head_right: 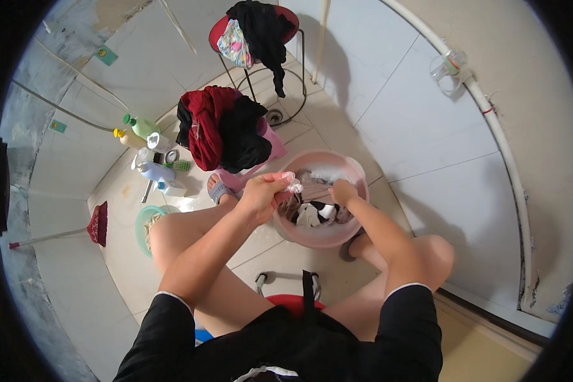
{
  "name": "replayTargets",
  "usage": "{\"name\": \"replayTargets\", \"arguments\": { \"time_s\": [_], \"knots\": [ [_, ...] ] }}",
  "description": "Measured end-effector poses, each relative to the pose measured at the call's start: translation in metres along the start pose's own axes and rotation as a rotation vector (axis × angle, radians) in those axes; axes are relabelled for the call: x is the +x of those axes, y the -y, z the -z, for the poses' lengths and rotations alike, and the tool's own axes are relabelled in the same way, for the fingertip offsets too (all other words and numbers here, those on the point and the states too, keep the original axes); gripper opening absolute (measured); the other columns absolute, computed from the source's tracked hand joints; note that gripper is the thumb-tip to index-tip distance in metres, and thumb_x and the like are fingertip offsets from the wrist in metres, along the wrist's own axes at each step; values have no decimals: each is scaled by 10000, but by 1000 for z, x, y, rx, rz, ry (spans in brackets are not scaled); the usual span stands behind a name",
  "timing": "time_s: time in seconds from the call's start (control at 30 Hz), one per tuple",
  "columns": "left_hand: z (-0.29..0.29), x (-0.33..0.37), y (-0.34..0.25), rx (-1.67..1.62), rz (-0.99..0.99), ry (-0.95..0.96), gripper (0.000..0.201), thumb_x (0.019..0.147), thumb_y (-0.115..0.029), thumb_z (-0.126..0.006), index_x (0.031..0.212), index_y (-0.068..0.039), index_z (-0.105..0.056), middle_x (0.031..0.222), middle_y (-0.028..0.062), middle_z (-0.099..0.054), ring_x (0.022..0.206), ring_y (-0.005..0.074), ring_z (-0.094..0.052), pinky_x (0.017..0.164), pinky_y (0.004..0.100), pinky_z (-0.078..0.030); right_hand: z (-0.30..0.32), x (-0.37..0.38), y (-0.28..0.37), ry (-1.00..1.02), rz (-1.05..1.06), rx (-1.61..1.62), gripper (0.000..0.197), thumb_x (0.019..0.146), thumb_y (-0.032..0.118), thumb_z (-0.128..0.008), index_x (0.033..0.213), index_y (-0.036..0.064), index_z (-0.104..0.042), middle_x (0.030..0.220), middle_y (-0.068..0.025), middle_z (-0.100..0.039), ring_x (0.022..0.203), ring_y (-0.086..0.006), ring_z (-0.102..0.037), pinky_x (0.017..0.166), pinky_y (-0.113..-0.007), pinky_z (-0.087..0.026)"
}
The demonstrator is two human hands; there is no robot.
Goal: The person washes a garment by hand in a basin, scrubbing and wringing the fabric, then opens a detergent packet and pours the contents into the basin.
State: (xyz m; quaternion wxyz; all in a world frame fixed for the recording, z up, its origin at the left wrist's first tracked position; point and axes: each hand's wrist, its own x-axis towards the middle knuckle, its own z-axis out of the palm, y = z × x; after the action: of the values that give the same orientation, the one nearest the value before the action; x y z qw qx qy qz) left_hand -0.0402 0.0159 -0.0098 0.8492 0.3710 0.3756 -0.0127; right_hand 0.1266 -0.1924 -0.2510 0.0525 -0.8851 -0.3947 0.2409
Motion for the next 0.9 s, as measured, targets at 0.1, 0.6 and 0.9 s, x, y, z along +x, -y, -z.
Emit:
{"name": "replayTargets", "arguments": {
  "time_s": [0.1, 0.6, 0.9],
  "knots": [
    [4, 9, 3, -19, -42, -35, 78, 861, -20, -626, 915, 37, -622, 881, 86, -638, 765, 179, -638, 688, 246, -553, 81, -17, 53, 126, -27, 121, 402, 891, 332, -496, 817, -33, -648, 871, -261, -628, 857, -417, -593, 760, -471, -458],
    [-82, -11, 25, 558, -979, -138, 326, 960, -196, -492, 1098, 79, -596, 1083, 145, -631, 1004, 238, -582, 890, 322, -442, 231, -115, 141, 98, 258, 2384, 410, 963, 376, -455, 1181, 34, -515, 1196, -86, -565, 1117, -241, -515, 1009, -391, -367],
    [-80, -9, 33, 1431, -1244, 262, 829, 881, -508, -420, 1436, 53, -167, 1488, 270, -169, 1391, 415, -147, 1099, 561, -128, 246, -115, 112, 69, 148, 2496, 430, 971, 350, -407, 1233, 22, -496, 1227, -143, -569, 1166, -281, -510, 1027, -413, -358]
  ]
}}
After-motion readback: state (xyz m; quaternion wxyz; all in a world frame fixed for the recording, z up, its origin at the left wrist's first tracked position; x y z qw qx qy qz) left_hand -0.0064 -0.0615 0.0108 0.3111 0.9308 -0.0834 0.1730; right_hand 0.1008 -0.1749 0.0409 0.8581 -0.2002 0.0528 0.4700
